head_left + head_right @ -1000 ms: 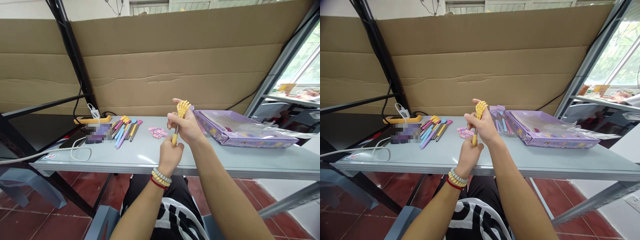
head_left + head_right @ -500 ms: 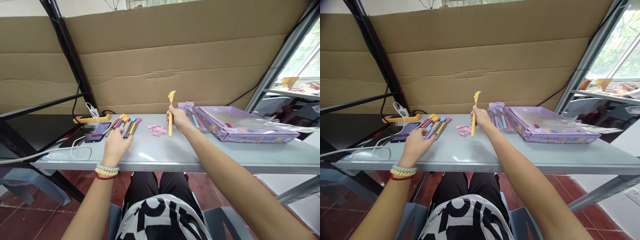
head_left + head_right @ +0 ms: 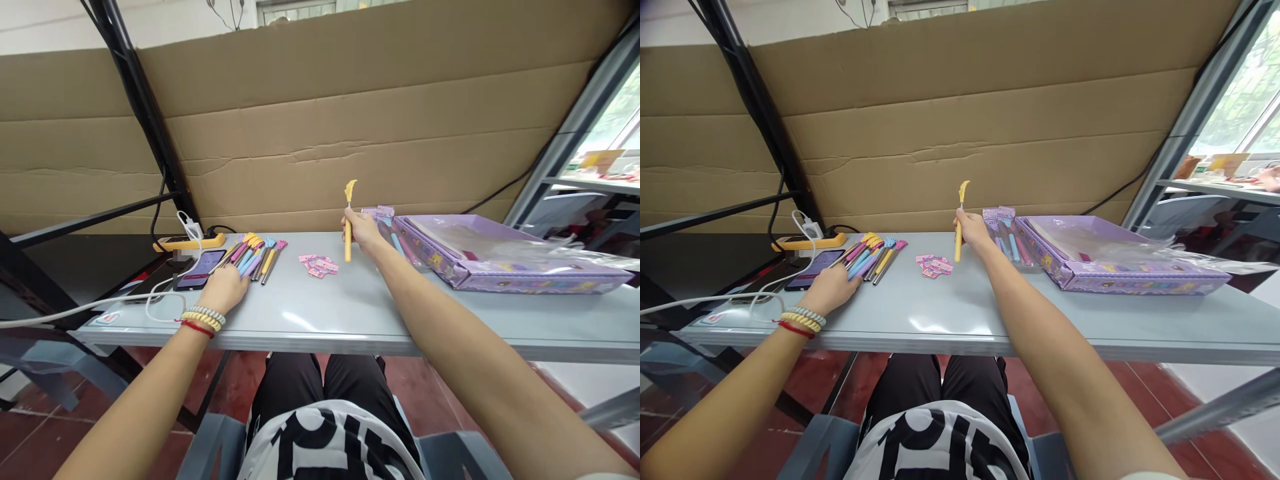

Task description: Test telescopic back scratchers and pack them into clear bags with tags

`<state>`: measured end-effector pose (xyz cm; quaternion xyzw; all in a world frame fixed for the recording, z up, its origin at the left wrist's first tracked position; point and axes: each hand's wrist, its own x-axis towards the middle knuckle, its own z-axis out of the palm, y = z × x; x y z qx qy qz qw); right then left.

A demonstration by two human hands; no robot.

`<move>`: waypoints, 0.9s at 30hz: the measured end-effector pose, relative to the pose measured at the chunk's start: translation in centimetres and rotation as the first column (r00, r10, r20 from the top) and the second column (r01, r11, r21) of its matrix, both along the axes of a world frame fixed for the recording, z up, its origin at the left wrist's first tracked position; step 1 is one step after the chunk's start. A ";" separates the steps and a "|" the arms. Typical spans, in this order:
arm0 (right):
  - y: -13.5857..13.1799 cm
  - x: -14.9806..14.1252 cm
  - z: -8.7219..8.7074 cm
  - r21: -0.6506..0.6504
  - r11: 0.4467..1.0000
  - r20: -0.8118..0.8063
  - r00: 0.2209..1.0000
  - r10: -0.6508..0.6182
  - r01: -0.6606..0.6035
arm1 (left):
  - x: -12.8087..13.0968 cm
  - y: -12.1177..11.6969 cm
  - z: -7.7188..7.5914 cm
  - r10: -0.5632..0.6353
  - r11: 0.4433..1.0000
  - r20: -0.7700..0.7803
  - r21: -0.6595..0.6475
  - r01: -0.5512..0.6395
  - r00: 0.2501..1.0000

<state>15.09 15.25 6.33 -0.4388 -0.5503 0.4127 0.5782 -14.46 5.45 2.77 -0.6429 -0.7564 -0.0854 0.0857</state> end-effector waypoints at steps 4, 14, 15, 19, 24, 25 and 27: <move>-0.3 0.4 -1.2 0.004 1.000 -0.043 0.999 0.019 -0.019 | 0.4 1.0 0.3 0.005 1.000 -0.021 0.005 -0.005 1.000; -1.5 0.0 -1.5 0.033 0.999 0.114 0.994 0.004 -0.008 | 2.5 4.3 1.9 0.020 0.999 -0.030 -0.049 -0.021 0.999; -1.5 0.0 -1.6 0.035 0.999 0.131 0.991 0.002 -0.006 | 2.7 4.9 1.9 0.022 0.999 -0.040 -0.045 -0.024 0.999; -1.3 0.1 -1.9 0.043 0.999 0.195 0.981 -0.013 0.004 | 3.3 6.9 2.3 0.048 0.999 -0.035 -0.023 -0.049 0.998; -1.3 0.1 -1.9 0.030 0.999 0.235 0.971 -0.038 0.032 | 4.3 8.3 4.6 0.097 0.995 0.001 0.038 -0.097 0.995; -1.3 0.1 -2.0 0.042 0.998 0.235 0.971 -0.054 0.045 | 4.7 8.5 5.1 0.076 0.996 0.016 0.053 -0.077 0.997; -1.3 0.1 -2.0 0.082 0.993 0.212 0.972 -0.099 0.083 | 5.9 9.0 5.9 -0.006 0.996 0.066 0.090 0.000 0.998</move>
